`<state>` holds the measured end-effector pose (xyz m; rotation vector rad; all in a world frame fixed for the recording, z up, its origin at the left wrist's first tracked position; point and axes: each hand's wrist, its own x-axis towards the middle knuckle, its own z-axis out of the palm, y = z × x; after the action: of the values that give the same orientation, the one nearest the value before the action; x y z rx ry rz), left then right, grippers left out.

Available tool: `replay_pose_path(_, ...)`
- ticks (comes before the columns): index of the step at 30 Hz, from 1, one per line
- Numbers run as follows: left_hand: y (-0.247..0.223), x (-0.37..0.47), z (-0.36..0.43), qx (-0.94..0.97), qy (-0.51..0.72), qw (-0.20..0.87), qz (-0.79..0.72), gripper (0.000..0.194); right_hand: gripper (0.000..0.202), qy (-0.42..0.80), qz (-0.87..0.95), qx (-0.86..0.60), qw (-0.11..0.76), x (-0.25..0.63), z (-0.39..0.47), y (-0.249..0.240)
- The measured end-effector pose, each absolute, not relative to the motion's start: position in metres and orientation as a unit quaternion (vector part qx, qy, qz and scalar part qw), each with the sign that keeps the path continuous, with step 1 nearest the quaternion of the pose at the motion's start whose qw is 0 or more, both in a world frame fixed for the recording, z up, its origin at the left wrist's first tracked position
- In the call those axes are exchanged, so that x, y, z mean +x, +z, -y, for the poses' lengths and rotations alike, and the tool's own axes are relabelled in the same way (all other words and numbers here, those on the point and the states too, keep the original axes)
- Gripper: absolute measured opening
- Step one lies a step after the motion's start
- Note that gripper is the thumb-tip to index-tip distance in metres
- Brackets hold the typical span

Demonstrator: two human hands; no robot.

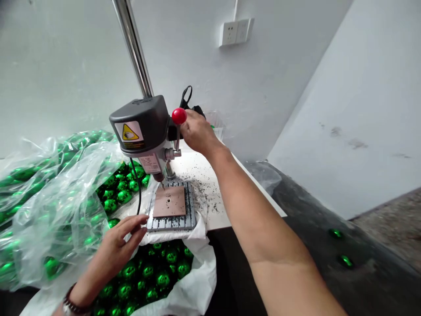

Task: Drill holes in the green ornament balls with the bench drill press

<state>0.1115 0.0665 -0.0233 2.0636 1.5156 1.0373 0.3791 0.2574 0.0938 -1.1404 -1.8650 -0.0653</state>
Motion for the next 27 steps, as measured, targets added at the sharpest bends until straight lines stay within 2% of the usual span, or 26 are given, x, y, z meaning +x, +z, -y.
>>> replay_pose_path(3,-0.035,0.109,-0.096,0.642,0.388,0.264,-0.606,0.035,0.070,0.097,0.683,-0.534,0.488,0.392,-0.227,0.064)
replay_pose_path(7,-0.021,0.117,-0.141,0.508,0.477,0.418,-0.583,0.061,0.046,0.209,0.645,-0.624,0.388,0.390,-0.183,-0.005)
replay_pose_path(9,-0.014,0.125,-0.155,0.496,0.483,0.452,-0.563,0.066,0.037,0.237,0.641,-0.641,0.349,0.381,-0.163,-0.038)
replay_pose_path(13,-0.027,0.138,-0.157,0.537,0.402,0.425,-0.608,0.058,0.037,0.261,0.613,-0.694,0.275,0.365,-0.132,-0.077)
replay_pose_path(18,-0.067,0.146,-0.137,0.566,0.352,0.351,-0.658,0.062,0.045,0.282,0.608,-0.715,0.199,0.363,-0.113,-0.084)
replay_pose_path(23,-0.067,0.143,-0.145,0.580,0.389,0.300,-0.649,0.054,0.041,0.310,0.614,-0.707,0.168,0.367,-0.112,-0.079)
replay_pose_path(27,-0.036,0.133,-0.182,0.539,0.494,0.376,-0.570,0.041,0.039,0.322,0.612,-0.700,0.180,0.369,-0.112,-0.079)
